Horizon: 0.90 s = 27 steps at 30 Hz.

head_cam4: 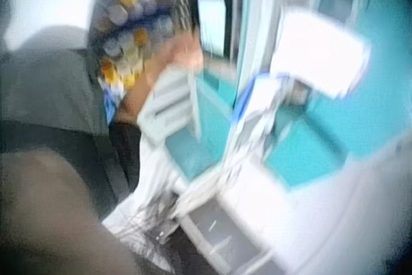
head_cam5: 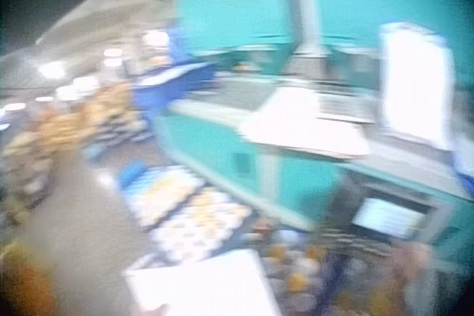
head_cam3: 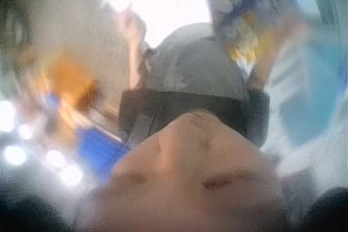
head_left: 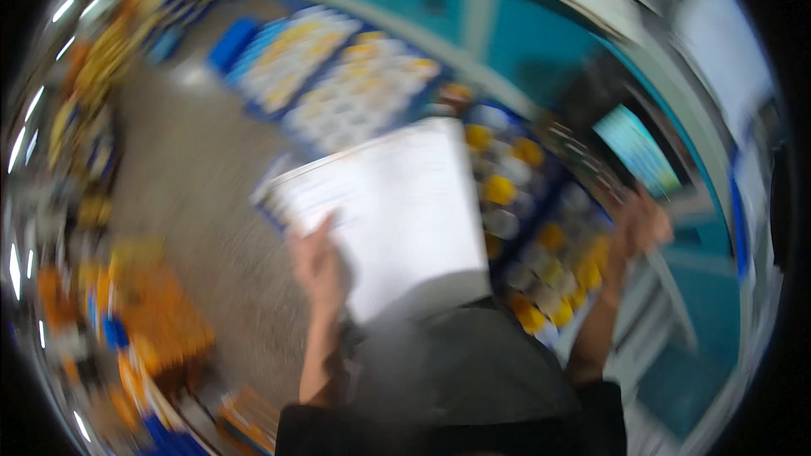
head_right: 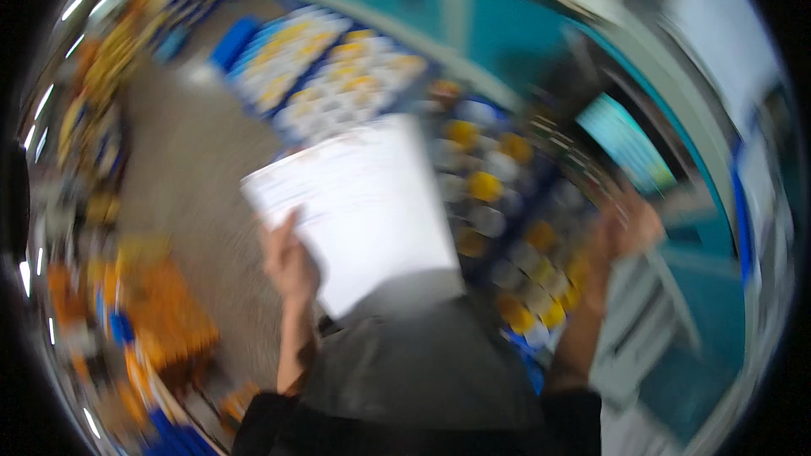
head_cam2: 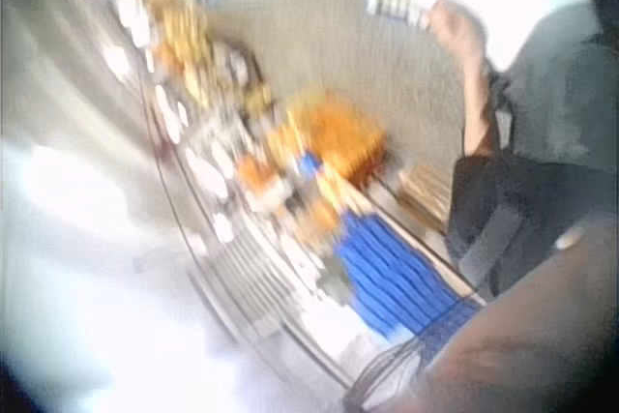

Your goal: The person operates a machine's touchscreen using a pen, then transfers small white and yellow containers from blue trays into larger blue bins. The person also stacks empty blue trays.

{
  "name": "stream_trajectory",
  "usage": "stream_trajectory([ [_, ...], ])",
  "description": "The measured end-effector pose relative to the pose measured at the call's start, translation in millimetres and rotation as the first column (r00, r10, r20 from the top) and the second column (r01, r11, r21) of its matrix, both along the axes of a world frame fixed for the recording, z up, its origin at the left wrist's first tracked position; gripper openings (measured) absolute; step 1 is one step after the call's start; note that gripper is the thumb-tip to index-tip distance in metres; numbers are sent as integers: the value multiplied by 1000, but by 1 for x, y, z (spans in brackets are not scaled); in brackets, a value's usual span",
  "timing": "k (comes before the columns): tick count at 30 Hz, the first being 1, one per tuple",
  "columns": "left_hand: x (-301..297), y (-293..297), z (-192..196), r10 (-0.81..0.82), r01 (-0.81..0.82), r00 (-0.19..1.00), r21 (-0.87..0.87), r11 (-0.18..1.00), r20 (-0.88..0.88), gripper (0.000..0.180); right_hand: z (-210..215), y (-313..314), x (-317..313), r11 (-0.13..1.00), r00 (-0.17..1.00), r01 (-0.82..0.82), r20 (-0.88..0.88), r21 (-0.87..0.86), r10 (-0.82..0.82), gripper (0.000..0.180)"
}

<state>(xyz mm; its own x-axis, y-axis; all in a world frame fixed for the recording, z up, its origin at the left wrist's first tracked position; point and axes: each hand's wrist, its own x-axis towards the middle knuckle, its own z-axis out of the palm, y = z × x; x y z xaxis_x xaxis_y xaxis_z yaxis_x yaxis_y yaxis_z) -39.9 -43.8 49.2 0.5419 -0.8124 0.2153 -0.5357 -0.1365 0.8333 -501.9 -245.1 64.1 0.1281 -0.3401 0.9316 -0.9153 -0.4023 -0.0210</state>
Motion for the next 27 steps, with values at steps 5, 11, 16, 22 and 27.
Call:
stream_trajectory([
  [5,-14,-12,20,-168,144,983,-247,958,-79,40,7,14,-9,987,998,-55,37,152,50,20],
  [11,-8,-2,35,-151,140,988,-319,937,-11,39,16,32,16,986,997,-83,8,145,82,24],
  [16,-4,5,29,-145,149,989,-217,965,37,38,18,36,24,993,999,-13,-27,118,16,19],
  [22,-10,2,33,-139,118,989,-302,946,-48,33,9,51,20,950,991,110,35,294,-125,22],
  [27,-9,1,32,-119,108,993,-282,953,-21,35,10,49,18,956,994,89,40,279,-104,23],
])
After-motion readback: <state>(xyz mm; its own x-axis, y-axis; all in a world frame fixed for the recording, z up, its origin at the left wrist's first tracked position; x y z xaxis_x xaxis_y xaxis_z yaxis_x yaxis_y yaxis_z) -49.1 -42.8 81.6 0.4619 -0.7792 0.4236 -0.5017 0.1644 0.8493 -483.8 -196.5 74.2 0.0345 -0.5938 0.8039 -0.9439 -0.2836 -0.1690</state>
